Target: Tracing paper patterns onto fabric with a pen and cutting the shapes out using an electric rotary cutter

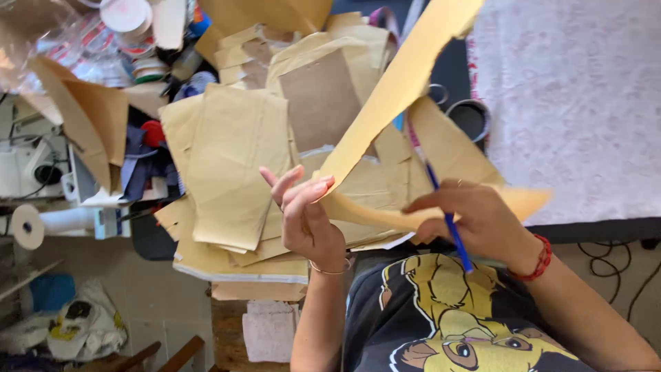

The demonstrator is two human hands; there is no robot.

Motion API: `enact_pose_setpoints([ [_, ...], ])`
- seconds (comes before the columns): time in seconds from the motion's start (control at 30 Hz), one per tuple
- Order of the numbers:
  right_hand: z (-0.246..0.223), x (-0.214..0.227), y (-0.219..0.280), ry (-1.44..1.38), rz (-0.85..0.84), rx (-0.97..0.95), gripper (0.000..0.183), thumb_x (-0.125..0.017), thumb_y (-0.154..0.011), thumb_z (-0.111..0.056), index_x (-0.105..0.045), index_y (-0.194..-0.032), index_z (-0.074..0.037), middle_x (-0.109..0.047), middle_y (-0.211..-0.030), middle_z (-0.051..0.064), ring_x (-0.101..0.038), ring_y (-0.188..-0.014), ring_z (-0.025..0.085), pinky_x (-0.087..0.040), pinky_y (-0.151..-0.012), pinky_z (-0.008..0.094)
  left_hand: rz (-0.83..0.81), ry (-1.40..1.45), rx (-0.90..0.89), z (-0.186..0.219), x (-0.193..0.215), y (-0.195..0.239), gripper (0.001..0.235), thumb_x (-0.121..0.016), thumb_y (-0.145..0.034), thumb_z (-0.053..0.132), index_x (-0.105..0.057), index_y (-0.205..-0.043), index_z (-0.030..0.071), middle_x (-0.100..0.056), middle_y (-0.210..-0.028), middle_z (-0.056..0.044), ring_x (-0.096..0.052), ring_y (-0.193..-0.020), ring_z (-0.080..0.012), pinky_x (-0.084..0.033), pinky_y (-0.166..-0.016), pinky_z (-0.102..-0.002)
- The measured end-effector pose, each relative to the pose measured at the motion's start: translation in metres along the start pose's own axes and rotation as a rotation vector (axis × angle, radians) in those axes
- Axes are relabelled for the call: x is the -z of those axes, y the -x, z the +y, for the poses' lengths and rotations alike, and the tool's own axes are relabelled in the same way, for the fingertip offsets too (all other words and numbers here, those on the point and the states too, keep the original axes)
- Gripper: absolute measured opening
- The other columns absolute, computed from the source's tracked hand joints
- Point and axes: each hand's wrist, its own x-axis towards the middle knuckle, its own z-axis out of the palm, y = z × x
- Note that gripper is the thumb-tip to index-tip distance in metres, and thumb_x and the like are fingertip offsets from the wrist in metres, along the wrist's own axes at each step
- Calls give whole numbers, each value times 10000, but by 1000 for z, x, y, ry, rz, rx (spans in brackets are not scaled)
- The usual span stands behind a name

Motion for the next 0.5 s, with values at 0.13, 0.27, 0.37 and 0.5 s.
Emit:
enact_pose_setpoints([
  [0.13, 47, 70, 30, -45, 434, -258, 201, -622, -792, -156, -547, -964, -84, -517, -790, 63, -553, -736, 165, -443, -622, 237, -296, 263, 10, 29, -59, -8, 187, -420, -913, 177, -565, -828, 95, -619, -773, -31, -505, -901, -190, -135, -1095, -476],
  [0.27, 104, 154, 58, -222, 674, -354, 182, -440, -867, -15, -300, -901, -126, -292, -861, 5, -419, -1132, 222, -498, -840, 332, -548, 556, 128, 55, -131, 10, 145, -401, -923, 128, -533, -877, 92, -609, -853, -20, -522, -922, -180, -205, -1123, -447],
  [0.37, 133, 225, 76, -434, 625, -129, 509, -506, -918, -384, -241, -1309, -195, -288, -1358, 127, -276, -1278, 254, -267, -1000, 583, -637, 688, 392, 59, -197, 39, 177, -411, -933, 163, -569, -909, 88, -589, -947, -31, -560, -911, -121, -270, -1120, -432],
  [0.5, 157, 294, 123, -569, 872, -273, 199, -384, -914, 8, -384, -972, -182, -463, -1070, -44, -443, -1078, 125, -429, -1061, 446, -617, 940, 933, 33, -292, 100, 174, -529, -868, 222, -578, -926, 66, -536, -915, -14, -475, -859, -106, -347, -745, -209],
])
